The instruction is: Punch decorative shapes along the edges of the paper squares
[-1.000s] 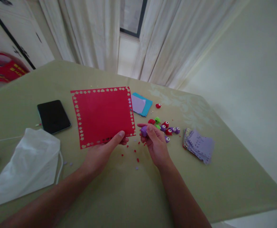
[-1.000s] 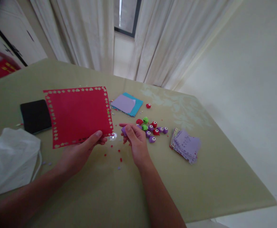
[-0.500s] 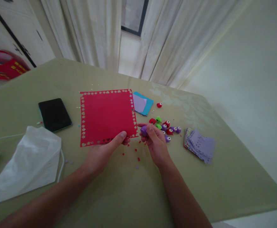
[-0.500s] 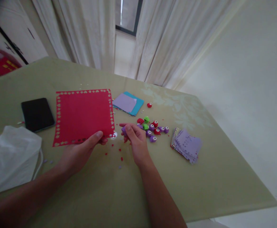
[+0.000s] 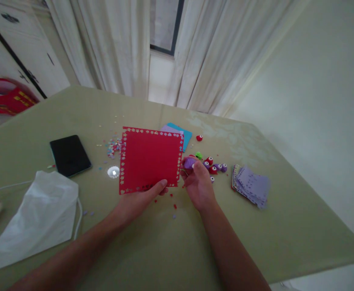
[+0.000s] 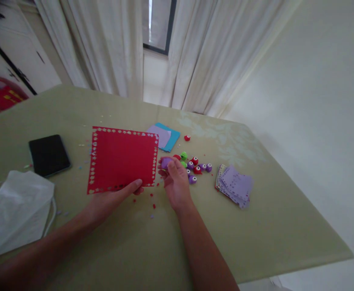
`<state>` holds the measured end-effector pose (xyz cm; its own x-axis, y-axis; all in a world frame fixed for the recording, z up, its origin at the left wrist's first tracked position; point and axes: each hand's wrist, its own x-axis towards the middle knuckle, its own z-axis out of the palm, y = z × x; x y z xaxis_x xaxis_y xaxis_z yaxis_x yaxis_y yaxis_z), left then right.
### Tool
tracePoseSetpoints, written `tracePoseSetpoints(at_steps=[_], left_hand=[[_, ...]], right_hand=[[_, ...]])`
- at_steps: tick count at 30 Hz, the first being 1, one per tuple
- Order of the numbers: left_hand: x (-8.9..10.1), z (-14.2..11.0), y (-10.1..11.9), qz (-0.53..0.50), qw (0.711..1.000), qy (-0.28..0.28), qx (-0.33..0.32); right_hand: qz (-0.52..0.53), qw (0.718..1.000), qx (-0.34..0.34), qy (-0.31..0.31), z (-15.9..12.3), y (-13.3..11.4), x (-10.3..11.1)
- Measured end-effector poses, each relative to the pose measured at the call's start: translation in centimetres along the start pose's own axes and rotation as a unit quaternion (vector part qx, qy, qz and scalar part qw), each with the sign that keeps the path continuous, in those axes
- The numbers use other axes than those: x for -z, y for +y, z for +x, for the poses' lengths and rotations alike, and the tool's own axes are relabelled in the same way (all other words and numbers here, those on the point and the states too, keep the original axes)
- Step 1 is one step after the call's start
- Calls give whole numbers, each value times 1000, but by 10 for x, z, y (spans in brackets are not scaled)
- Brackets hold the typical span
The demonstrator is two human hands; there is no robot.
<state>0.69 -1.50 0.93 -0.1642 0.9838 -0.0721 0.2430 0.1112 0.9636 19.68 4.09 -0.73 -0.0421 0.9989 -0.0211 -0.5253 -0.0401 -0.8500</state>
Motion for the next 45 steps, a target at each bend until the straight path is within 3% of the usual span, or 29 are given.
tracePoseSetpoints(at_steps=[6,11,15,20,23,27,31,32,34,36,38,41,45], left_hand=[[-9,-2,-5,-84,995,-45,-32],[-11,-3,-1,-132,990,-19,-44],[-11,-3,1,-155,987,-22,-33],[-12,-4,-3,-142,988,-67,-10],[-8,0,-5,-169,983,-70,-20],[5,12,-7,-307,950,-46,-40],[17,21,-9,-268,958,-102,29],[18,22,-9,-253,962,-93,36],[20,24,-9,-278,960,-22,23],[21,28,-6,-359,931,70,5],[21,30,-3,-432,895,113,14],[21,31,2,-472,874,107,40],[20,27,2,-480,872,90,40]], right_hand=[[-11,1000,14,-10,-3,-5,-2],[-58,998,11,-17,-5,-5,-3],[-48,999,22,-13,-5,-6,-3],[-14,1000,16,-19,-4,-6,-3],[-23,999,30,-8,-2,-9,3],[-80,994,66,30,4,-21,14],[-137,990,39,-11,6,-31,18],[-143,989,40,-14,6,-31,18],[-152,987,53,13,8,-29,20],[-167,982,67,63,11,-26,22],[-192,975,69,91,15,-22,25],[-223,970,64,79,17,-17,25],[-288,954,79,22,14,-11,19]])
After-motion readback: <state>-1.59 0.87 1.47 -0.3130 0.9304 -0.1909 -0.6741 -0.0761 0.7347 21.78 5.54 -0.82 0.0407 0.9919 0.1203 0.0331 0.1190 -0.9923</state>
